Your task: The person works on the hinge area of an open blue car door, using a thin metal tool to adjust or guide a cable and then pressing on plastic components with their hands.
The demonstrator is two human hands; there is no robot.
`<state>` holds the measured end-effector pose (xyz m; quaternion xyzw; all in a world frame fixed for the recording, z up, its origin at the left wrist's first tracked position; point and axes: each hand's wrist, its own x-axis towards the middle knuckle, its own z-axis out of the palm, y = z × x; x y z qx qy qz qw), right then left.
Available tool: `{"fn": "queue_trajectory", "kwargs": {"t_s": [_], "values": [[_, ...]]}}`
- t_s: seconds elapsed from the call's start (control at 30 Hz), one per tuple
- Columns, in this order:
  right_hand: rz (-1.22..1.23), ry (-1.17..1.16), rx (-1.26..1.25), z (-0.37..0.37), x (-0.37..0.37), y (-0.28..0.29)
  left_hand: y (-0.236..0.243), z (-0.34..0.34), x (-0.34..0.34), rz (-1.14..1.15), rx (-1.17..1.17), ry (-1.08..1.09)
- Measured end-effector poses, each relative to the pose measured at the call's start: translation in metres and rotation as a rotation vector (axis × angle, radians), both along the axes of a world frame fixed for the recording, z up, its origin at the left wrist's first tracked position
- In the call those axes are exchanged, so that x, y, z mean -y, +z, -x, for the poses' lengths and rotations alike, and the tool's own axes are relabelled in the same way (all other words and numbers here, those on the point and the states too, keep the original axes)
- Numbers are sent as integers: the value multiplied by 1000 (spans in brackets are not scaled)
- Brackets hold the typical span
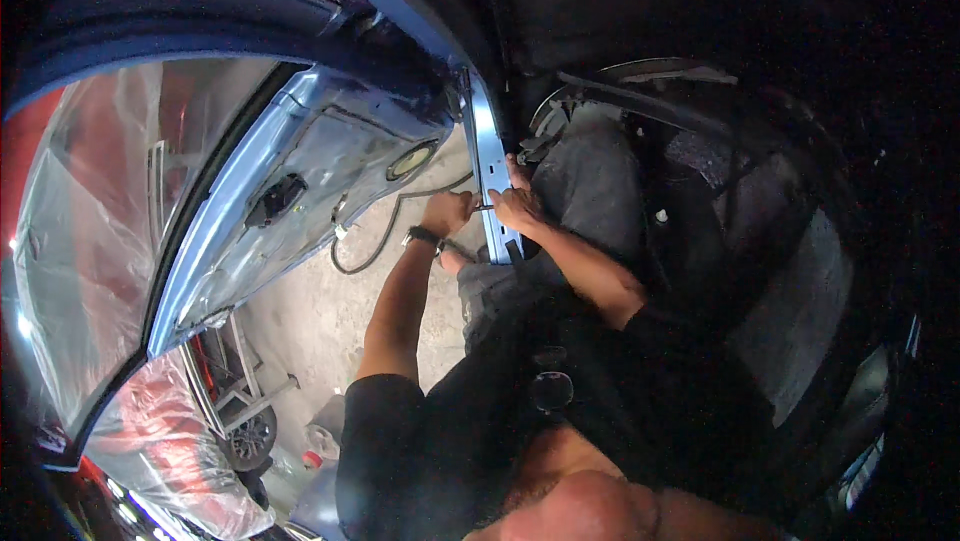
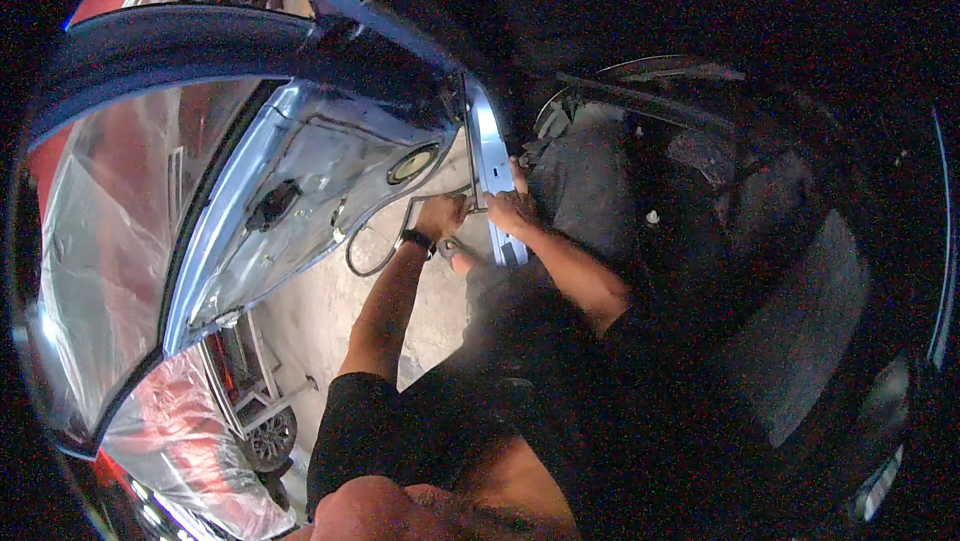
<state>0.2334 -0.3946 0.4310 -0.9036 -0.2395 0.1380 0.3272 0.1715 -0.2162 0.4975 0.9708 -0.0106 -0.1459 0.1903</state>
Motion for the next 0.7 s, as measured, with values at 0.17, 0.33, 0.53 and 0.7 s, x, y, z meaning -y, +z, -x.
{"fn": "queue_trajectory", "kwargs": {"t_s": [0.17,0.33,0.53,0.7], "values": [[145,243,-67,-11,17,72,-14,15,18,-67,137,93],[149,259,-172,-20,24,69,20,-3,82,-68,149,412],[234,262,-210,-13,5,110,-2,-14,80,115,72,805],[493,454,170,10,-26,148,-55,-3,60,469,356,735]]}}
